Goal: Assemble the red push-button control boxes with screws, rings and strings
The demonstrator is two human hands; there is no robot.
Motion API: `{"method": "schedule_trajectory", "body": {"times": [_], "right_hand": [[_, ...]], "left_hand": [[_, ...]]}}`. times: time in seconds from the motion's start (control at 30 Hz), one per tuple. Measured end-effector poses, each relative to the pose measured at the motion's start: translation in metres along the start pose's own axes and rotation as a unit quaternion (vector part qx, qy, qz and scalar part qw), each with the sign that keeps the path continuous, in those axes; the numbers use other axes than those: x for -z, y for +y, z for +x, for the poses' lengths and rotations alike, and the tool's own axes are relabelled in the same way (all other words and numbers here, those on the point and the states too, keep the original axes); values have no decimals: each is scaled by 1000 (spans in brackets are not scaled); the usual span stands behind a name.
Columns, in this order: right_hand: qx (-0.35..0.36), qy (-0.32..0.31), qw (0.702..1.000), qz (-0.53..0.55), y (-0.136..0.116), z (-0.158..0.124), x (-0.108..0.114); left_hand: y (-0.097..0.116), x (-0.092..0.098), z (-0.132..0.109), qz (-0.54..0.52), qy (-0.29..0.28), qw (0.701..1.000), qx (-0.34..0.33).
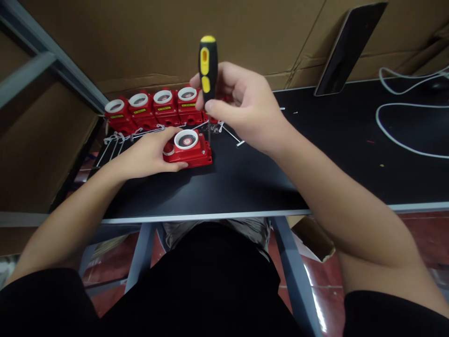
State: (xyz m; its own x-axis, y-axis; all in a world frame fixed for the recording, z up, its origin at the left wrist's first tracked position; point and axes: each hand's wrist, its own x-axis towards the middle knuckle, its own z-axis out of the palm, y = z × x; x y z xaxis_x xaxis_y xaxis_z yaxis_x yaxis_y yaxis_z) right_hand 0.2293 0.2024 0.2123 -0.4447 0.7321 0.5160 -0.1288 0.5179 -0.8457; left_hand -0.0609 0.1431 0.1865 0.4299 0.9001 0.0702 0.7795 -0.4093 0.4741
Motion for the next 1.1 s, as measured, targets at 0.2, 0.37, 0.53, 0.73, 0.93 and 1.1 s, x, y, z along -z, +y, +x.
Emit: {"method": "schedule_trajectory", "body": {"times": [0.2,0.37,0.53,0.73,0.93,1.1], "right_hand": [[-60,-120,984,-117,-2,-1,9],[-34,-234,919,-316,4,-9,7],[-18,-243,899,-364,16,-9,1],[-59,-240,899,-362,10,-9,-5],[-94,-223,908,-343,7,-10,-11],[-133,-179,915,-337,-22,-1,5]], "left_hand": [[-2,-1,0,4,2,1000,-10],[-4,-2,0,4,2,1000,-14],[-1,-1,0,9,1,1000,-10],[0,-1,1,8,-3,1000,-3],[-3,0,1,4,0,1000,-8],[-1,0,1,4,-1,1000,-6]]}}
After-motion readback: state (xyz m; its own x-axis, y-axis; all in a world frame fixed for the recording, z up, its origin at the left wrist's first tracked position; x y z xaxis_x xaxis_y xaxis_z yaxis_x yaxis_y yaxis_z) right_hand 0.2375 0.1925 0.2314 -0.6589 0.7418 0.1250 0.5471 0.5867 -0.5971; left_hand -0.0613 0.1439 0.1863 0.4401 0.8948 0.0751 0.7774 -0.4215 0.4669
